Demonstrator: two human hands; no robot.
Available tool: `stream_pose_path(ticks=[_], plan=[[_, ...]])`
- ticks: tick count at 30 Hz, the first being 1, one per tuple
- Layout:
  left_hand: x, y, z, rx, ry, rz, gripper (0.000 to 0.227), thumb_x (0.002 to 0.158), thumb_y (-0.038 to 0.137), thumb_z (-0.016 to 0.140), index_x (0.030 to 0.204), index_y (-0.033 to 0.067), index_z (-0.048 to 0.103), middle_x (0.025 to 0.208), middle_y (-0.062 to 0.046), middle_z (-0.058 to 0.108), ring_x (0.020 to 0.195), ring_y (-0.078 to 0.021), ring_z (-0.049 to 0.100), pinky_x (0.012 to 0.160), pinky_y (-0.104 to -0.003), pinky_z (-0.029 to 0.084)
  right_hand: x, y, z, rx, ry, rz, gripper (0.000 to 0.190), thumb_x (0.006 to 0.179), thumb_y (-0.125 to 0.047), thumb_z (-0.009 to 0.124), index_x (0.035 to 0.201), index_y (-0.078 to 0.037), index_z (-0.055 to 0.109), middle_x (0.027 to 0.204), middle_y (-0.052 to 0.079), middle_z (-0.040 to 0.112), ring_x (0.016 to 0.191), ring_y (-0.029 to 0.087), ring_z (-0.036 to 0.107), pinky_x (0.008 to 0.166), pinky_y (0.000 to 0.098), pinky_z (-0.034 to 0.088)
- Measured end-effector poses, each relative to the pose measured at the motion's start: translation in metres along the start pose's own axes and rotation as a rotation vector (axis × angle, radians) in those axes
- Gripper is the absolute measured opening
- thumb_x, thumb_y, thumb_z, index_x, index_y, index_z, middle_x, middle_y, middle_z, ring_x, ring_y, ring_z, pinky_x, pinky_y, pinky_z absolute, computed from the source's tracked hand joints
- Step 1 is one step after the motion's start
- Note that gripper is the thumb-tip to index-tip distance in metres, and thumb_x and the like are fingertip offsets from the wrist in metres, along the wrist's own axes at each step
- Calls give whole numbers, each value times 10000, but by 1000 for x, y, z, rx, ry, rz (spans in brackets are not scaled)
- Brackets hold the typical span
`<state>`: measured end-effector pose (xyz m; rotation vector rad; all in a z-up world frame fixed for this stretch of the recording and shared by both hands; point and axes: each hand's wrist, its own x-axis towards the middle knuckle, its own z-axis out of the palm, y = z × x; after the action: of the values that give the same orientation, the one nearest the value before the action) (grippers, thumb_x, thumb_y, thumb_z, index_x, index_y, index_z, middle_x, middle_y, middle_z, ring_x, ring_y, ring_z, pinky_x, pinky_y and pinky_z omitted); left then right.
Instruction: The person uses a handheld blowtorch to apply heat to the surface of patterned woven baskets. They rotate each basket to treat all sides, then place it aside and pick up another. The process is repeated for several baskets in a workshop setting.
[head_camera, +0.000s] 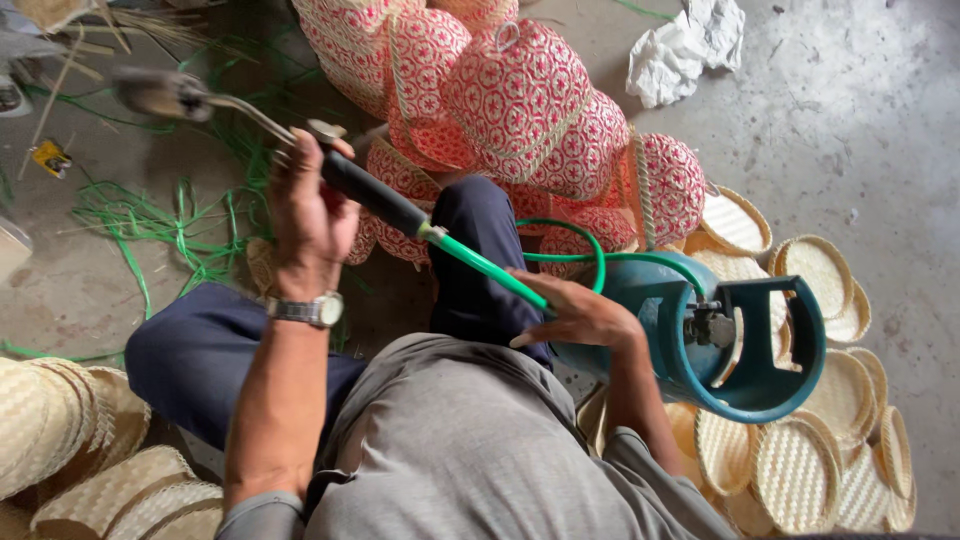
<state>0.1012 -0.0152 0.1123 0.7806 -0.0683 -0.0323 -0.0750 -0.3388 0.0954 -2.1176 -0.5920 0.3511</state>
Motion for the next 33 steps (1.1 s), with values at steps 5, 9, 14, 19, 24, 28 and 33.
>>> stream_pose_path(ticks=[5,9,14,19,24,28,33], plan=[[-20,-24,16,61,15,-137,340,982,405,715,1078,81,677,913,-35,716,599,-57,511,475,-190,393,54,-41,-28,513,279,218,765,962,-349,699,1602,-76,382,1503,152,555,1371,264,543,1115,355,437],[-38,-32,19,179,-76,-60,348,976,383,744,1103,69,662,973,-26,732,700,-48,561,561,-208,444,130,-77,-32,-1,158,93,678,909,-332,780,1469,-69,502,1305,90,677,1250,186,651,1024,335,514],[-43,-17,2,516,-173,105,414,1009,369,786,1209,12,721,947,-15,711,817,-55,605,714,-226,525,193,-90,-26,138,-118,-107,677,914,-211,778,1486,-34,463,1283,102,680,1142,176,622,969,350,507],[-47,-15,-25,763,-9,107,524,955,448,696,1317,69,709,767,48,600,592,-25,423,495,-218,330,210,-51,8,253,30,-221,365,975,-92,775,1283,9,606,1086,149,648,1006,203,590,870,402,505],[-99,-16,-76,634,307,-143,488,939,438,707,1203,29,743,666,32,533,474,-53,448,408,-234,331,209,5,-37,-375,492,386,180,1031,-184,658,1094,-15,645,801,134,698,687,294,662,599,467,512],[-119,-33,-103,468,472,-294,459,912,380,743,1201,23,728,819,43,595,515,-33,445,412,-219,343,188,12,-68,-491,794,314,300,998,-268,684,1137,-11,618,845,203,681,722,401,657,622,511,480],[-106,-54,-96,466,324,-238,486,917,419,735,1186,14,728,813,11,619,528,-24,489,413,-206,390,182,-20,-47,-643,485,242,461,915,-449,795,1046,-49,608,831,158,651,767,375,648,674,498,487]])
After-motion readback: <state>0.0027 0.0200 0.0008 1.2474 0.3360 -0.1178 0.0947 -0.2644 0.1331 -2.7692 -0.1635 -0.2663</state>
